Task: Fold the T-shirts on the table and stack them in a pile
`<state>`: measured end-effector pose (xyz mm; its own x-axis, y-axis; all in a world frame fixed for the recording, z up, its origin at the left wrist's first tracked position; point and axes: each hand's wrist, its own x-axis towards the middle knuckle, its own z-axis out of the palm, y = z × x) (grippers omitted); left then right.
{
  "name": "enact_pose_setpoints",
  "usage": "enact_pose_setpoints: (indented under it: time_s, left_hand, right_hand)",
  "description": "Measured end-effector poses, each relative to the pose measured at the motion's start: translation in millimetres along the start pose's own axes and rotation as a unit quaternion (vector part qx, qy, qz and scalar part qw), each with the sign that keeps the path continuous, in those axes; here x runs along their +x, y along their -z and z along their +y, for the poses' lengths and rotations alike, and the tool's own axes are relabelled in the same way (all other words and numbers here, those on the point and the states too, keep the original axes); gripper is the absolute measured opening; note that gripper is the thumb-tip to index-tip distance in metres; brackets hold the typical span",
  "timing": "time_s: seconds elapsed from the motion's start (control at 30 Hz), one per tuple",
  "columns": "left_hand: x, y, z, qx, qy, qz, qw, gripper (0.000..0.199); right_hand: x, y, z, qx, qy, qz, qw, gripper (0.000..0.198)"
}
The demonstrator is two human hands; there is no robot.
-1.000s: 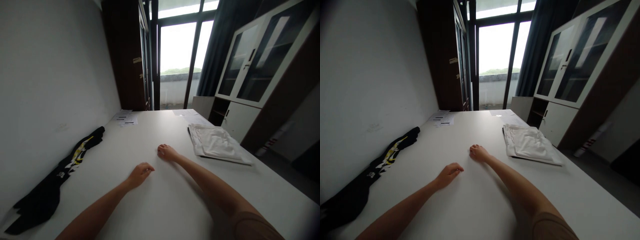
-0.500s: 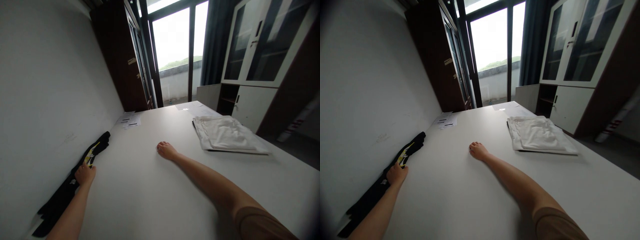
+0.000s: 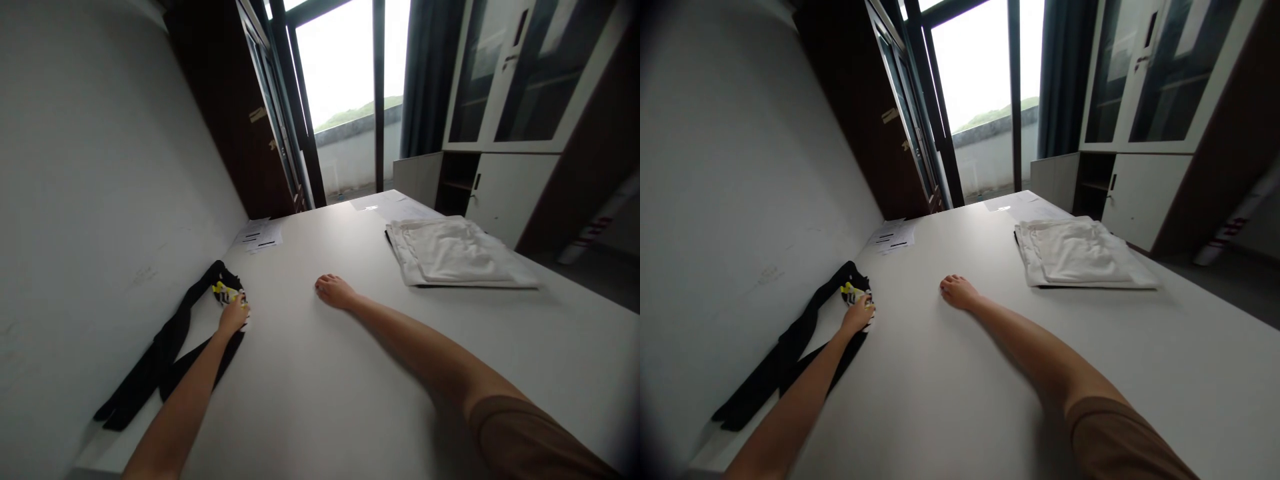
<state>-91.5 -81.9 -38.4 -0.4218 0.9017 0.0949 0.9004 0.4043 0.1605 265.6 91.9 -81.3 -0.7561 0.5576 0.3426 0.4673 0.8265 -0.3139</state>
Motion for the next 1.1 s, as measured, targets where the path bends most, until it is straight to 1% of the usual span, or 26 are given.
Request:
enact_pose_setpoints:
  time_s: [0.07, 0.17, 0.2, 0.23, 0.27, 0.3, 0.33, 0.4, 0.43, 0.5, 0.57, 0.6, 0.63, 0.7, 0.73, 0.77, 0.8, 0.83, 0.87, 0.9, 0.93, 0.97, 1.0, 1.03, 1.07, 1.1]
  left_hand:
    - [-8, -11, 47, -0.030, -0.052, -0.005, 0.998, 0.046]
    - [-39, -17, 112, -0.077, -0.158, -0.021, 0.984, 0.051]
    - [-51, -16, 128, -0.097, -0.209, -0.027, 0.973, 0.052]
    - [-63, -12, 140, -0.130, -0.286, -0.028, 0.949, 0.052]
    - [-73, -8, 148, -0.148, -0.325, -0.018, 0.934, 0.047]
    - [-80, -3, 151, -0.158, -0.342, -0.001, 0.927, 0.043]
    - [-84, 1, 150, -0.163, -0.339, 0.019, 0.926, 0.038]
    - [-84, 6, 141, -0.154, -0.286, 0.045, 0.945, 0.033]
    - [-82, 6, 135, -0.144, -0.254, 0.042, 0.955, 0.032]
    - [-79, 4, 126, -0.119, -0.205, 0.011, 0.972, 0.029]
    - [-81, 1, 125, -0.096, -0.183, -0.018, 0.978, 0.024]
    - [-84, 0, 128, -0.094, -0.183, -0.028, 0.978, 0.021]
    - [-89, -1, 133, -0.097, -0.188, -0.037, 0.977, 0.020]
    - [-101, 0, 144, -0.136, -0.218, -0.091, 0.962, 0.022]
    - [-108, 1, 148, -0.173, -0.241, -0.146, 0.944, 0.024]
    - [-114, 2, 152, -0.216, -0.262, -0.226, 0.913, 0.028]
    - [-119, 4, 154, -0.257, -0.279, -0.322, 0.867, 0.034]
    - [-122, 6, 155, -0.290, -0.286, -0.422, 0.810, 0.042]
    - [-123, 7, 153, -0.310, -0.287, -0.507, 0.751, 0.048]
    - [-121, 7, 151, -0.320, -0.283, -0.563, 0.708, 0.051]
    - [-117, 5, 146, -0.326, -0.276, -0.587, 0.688, 0.051]
    - [-111, 2, 142, -0.334, -0.264, -0.578, 0.696, 0.050]
    - [-103, -3, 136, -0.351, -0.245, -0.532, 0.731, 0.050]
    - [-94, -9, 131, -0.372, -0.219, -0.459, 0.776, 0.051]
    - [-85, -15, 126, -0.393, -0.187, -0.373, 0.819, 0.053]
    - [-76, -22, 121, -0.410, -0.157, -0.288, 0.851, 0.054]
  right_hand:
    - [-1, -1, 0, 0.006, -0.001, -0.003, 1.000, 0.024]
    - [-3, 0, 1, 0.008, -0.002, -0.002, 1.000, 0.022]
    - [-4, 1, 2, 0.006, -0.010, 0.003, 1.000, 0.022]
    - [-4, 3, 5, 0.004, -0.025, 0.010, 1.000, 0.021]
    - [-5, 6, 8, 0.003, -0.045, 0.020, 0.999, 0.022]
    - [-5, 9, 13, 0.003, -0.071, 0.033, 0.997, 0.024]
    - [-6, 12, 18, 0.005, -0.099, 0.048, 0.994, 0.026]
    - [-8, 18, 28, 0.014, -0.152, 0.078, 0.985, 0.029]
    - [-10, 21, 32, 0.019, -0.171, 0.093, 0.981, 0.029]
    - [-12, 28, 34, 0.028, -0.190, 0.115, 0.975, 0.028]
    - [-14, 35, 29, 0.031, -0.180, 0.135, 0.974, 0.026]
    - [-14, 38, 23, 0.033, -0.164, 0.148, 0.975, 0.024]
    - [-14, 41, 15, 0.038, -0.137, 0.157, 0.977, 0.023]
    - [-11, 43, -3, 0.057, -0.075, 0.170, 0.981, 0.023]
    - [-10, 42, -12, 0.066, -0.052, 0.168, 0.982, 0.024]
    - [-9, 40, -21, 0.074, -0.034, 0.157, 0.984, 0.023]
    - [-9, 37, -31, 0.079, -0.023, 0.133, 0.988, 0.022]
    - [-10, 34, -39, 0.077, -0.017, 0.098, 0.992, 0.022]
    - [-11, 30, -47, 0.067, -0.018, 0.058, 0.996, 0.025]
    - [-13, 26, -55, 0.048, -0.024, 0.020, 0.998, 0.033]
    - [-15, 22, -61, 0.024, -0.032, -0.009, 0.999, 0.043]
    - [-17, 19, -67, -0.003, -0.041, -0.028, 0.999, 0.053]
    - [-19, 15, -71, -0.028, -0.049, -0.035, 0.998, 0.058]
    - [-21, 13, -75, -0.051, -0.059, -0.032, 0.996, 0.058]
    - [-23, 10, -78, -0.071, -0.068, -0.027, 0.995, 0.054]
    - [-24, 8, -80, -0.086, -0.074, -0.021, 0.993, 0.046]
